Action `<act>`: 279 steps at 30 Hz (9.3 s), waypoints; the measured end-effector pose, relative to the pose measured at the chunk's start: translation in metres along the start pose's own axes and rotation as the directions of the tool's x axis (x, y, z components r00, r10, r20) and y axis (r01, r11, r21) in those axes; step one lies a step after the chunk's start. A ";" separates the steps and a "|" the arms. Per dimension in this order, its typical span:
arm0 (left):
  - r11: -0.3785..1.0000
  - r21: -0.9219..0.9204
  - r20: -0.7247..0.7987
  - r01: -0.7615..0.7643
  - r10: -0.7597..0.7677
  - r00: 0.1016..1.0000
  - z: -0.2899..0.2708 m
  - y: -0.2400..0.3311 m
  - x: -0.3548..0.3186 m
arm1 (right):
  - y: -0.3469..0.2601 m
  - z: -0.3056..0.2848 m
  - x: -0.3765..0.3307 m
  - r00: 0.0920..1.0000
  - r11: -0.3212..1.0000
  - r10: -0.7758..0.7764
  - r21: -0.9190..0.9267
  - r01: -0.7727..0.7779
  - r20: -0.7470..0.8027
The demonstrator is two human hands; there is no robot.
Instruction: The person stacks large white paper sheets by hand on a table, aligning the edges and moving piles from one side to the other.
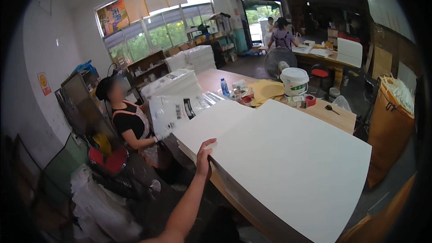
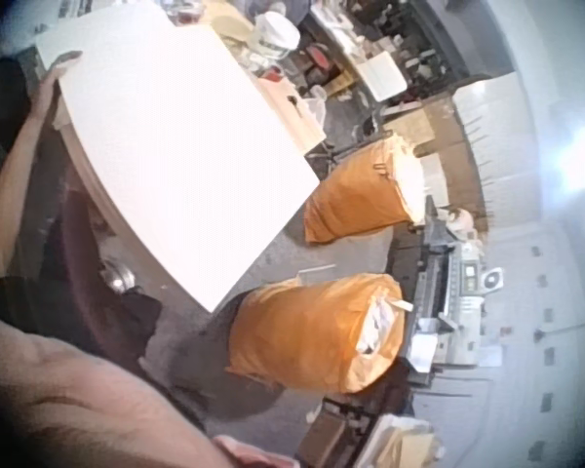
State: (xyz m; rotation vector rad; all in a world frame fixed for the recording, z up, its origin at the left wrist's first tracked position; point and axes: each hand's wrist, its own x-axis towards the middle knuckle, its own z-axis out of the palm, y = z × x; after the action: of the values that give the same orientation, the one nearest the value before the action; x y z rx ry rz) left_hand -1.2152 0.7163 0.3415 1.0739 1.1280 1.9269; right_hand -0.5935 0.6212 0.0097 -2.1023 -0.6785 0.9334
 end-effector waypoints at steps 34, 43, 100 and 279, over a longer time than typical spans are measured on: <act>0.997 -0.070 0.243 -0.020 0.036 0.969 0.001 0.000 0.024 | -0.265 -0.028 -0.301 0.616 0.536 -0.374 0.380 0.754 -0.694; 0.993 -0.033 0.152 0.116 -0.109 0.982 0.003 0.005 0.013 | -0.265 -0.016 -0.300 0.600 0.552 -0.257 0.395 0.734 -0.758; 0.997 -0.056 -0.106 0.044 -0.050 0.993 0.023 -0.007 0.024 | -0.269 -0.025 -0.303 0.617 0.581 -0.393 0.336 0.742 -0.682; 0.757 -0.223 0.971 -0.614 0.225 -0.076 0.233 0.085 -0.083 | -0.339 -0.089 -0.332 0.793 0.537 -0.527 0.603 0.590 -0.307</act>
State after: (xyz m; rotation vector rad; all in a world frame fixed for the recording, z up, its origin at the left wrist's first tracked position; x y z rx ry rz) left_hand -0.9833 0.6973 0.4596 2.6228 0.1346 0.7136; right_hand -0.7793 0.5574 0.4510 -1.1323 -0.7560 0.5716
